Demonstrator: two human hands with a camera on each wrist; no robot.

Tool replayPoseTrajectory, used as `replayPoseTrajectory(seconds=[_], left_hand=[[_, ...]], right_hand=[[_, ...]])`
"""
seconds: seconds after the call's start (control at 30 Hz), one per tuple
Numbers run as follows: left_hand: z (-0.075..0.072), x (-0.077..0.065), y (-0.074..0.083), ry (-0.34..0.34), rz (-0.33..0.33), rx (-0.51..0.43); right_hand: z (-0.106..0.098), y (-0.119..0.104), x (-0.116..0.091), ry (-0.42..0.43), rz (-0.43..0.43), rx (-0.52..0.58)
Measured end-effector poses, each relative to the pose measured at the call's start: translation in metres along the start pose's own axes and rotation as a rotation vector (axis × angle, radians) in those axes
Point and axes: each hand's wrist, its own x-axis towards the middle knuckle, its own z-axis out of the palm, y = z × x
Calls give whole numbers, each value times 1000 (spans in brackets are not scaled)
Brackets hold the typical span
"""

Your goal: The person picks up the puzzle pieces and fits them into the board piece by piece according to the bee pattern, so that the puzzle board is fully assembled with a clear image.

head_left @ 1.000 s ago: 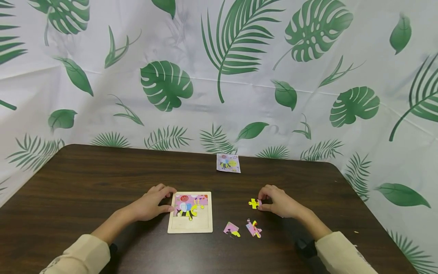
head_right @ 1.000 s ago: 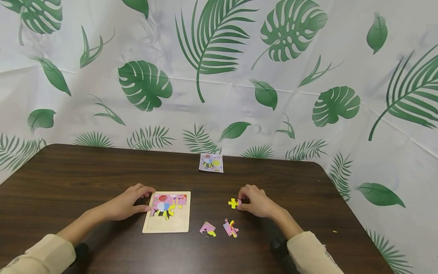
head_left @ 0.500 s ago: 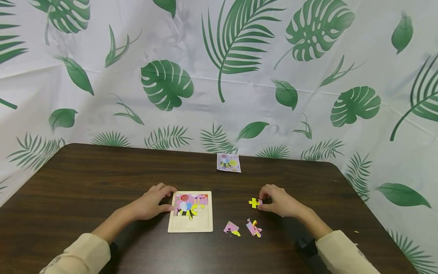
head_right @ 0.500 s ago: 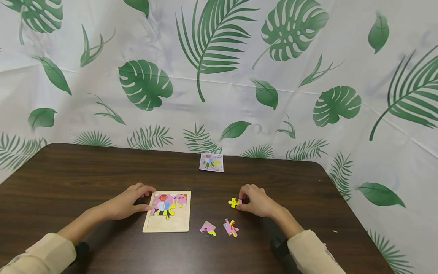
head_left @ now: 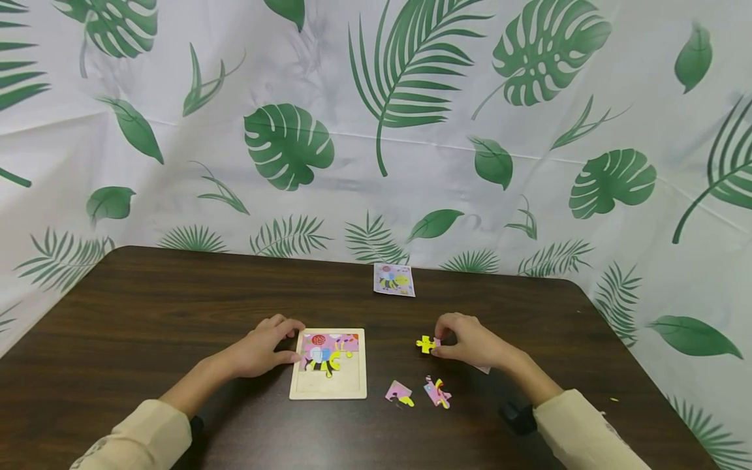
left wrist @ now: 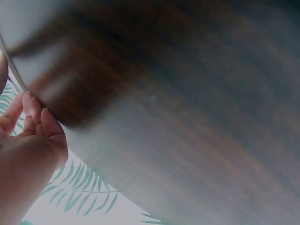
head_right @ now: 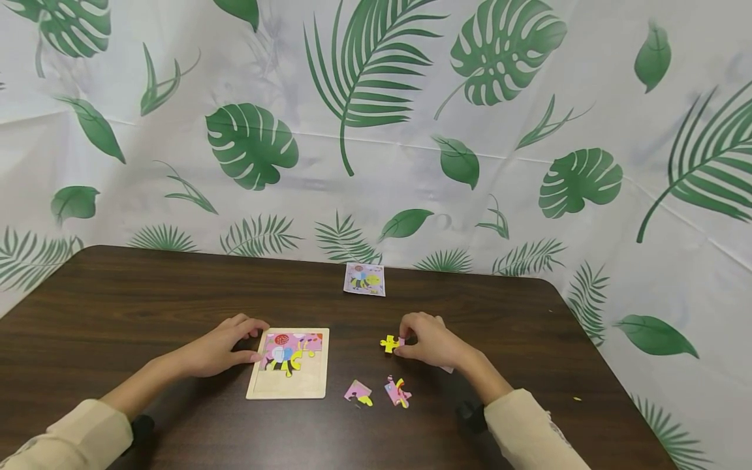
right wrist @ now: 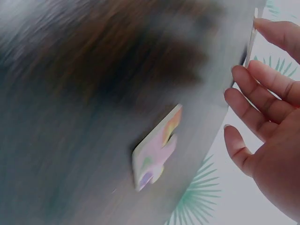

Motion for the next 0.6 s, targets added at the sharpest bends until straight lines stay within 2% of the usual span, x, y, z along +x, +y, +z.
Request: replayPoseTrajectory(seconds=[0.6], left_hand=[[0, 1, -1, 0, 11, 5]], right_hand=[[17, -44, 36, -59, -61, 23]])
